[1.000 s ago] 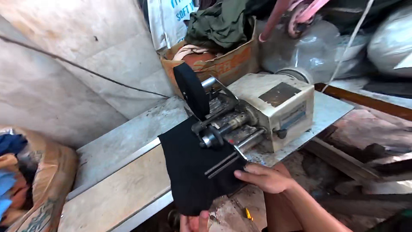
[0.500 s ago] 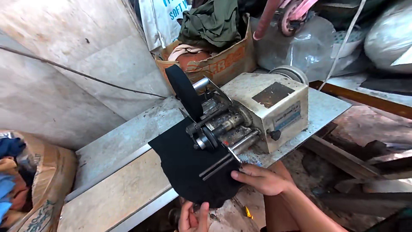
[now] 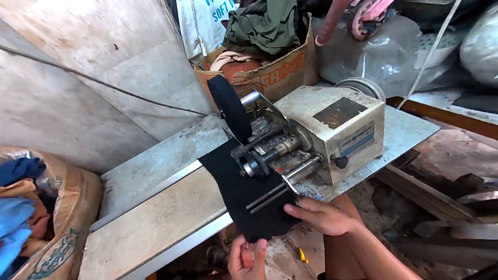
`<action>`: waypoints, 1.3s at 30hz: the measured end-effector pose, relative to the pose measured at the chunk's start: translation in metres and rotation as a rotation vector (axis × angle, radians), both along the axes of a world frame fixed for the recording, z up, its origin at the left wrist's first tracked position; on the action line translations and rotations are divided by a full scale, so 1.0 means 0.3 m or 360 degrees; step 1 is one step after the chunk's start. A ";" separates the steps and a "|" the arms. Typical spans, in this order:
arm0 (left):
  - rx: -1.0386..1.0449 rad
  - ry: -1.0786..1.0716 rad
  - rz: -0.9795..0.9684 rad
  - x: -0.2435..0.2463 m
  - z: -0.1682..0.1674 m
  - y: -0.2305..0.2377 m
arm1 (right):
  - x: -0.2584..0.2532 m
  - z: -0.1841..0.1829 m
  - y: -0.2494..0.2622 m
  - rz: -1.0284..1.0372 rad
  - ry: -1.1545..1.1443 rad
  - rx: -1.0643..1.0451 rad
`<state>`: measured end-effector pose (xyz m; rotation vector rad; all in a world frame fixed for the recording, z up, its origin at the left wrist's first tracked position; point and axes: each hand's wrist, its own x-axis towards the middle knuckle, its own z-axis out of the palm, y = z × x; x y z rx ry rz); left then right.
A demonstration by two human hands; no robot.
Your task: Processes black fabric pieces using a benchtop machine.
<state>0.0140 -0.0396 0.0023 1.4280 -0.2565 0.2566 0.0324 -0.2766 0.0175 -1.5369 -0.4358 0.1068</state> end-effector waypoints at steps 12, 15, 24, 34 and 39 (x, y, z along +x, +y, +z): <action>0.0229 0.0004 -0.0083 -0.008 0.060 -0.001 | -0.002 -0.014 0.023 -0.0103 0.0057 0.0207; 0.0175 -0.0045 -0.0098 0.000 0.043 0.007 | 0.000 0.002 0.018 -0.0050 0.0083 0.0243; 0.0090 -0.0052 -0.0054 0.005 0.043 0.012 | -0.003 -0.004 0.032 -0.0088 0.0068 0.0320; 0.0107 0.0036 -0.0038 0.005 0.042 -0.001 | -0.012 -0.011 0.031 -0.0119 0.0104 0.0281; 0.0081 0.0031 -0.0067 -0.006 0.044 -0.012 | -0.014 -0.009 0.035 -0.0123 0.0067 0.0291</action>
